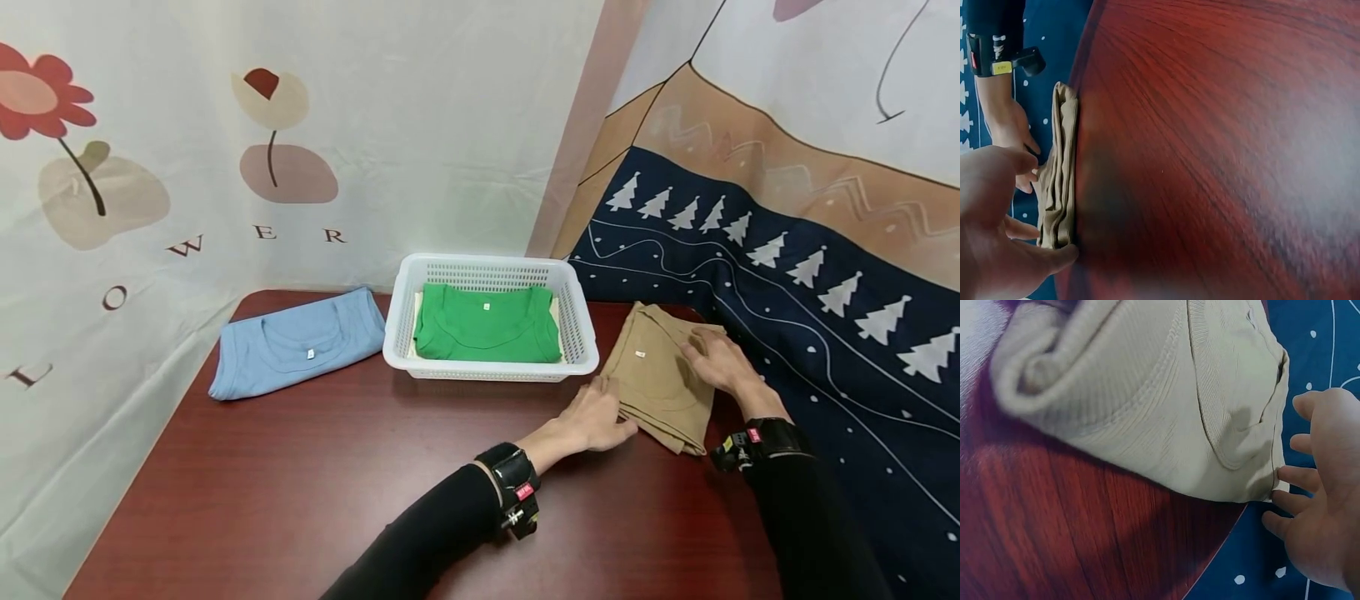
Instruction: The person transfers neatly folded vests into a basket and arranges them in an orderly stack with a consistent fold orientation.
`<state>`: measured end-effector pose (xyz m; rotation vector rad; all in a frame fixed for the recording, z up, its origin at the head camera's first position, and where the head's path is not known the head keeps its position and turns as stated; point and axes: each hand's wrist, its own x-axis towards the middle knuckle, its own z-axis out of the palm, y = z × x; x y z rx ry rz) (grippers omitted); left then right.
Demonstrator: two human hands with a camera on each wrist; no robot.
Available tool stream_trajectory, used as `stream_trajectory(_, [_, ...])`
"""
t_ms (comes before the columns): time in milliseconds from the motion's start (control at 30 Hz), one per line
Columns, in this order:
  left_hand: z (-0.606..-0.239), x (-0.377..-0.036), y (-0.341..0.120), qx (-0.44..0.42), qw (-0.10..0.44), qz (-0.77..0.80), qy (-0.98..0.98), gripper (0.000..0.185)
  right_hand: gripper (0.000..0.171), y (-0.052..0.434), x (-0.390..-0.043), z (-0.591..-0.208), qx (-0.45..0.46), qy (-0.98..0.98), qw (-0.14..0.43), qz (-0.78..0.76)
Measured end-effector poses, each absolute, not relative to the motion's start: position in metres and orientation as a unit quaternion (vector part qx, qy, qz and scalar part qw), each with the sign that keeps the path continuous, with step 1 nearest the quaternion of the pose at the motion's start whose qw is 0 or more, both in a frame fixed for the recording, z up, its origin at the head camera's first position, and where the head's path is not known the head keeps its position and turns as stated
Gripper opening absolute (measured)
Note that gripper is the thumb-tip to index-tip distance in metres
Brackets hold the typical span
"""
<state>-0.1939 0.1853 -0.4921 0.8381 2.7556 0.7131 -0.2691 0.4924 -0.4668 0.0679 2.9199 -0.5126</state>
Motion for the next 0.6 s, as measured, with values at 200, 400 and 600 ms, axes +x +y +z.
stream_trajectory(200, [-0.53,-0.216,0.205,0.23,0.046,0.304,0.923,0.057,0.076,0.494,-0.276,-0.47,0.036,0.981,0.081,-0.172])
stream_trajectory(400, [-0.557,-0.237,0.217,0.188,0.042,0.348,0.918,0.03,0.072,0.494,-0.28,-0.468,0.045,0.983,0.074,-0.163])
stream_trajectory(600, [-0.551,-0.236,0.213,0.13,0.062,0.415,0.898,0.043,0.072,0.495,-0.284,-0.467,0.047,0.984,0.071,-0.157])
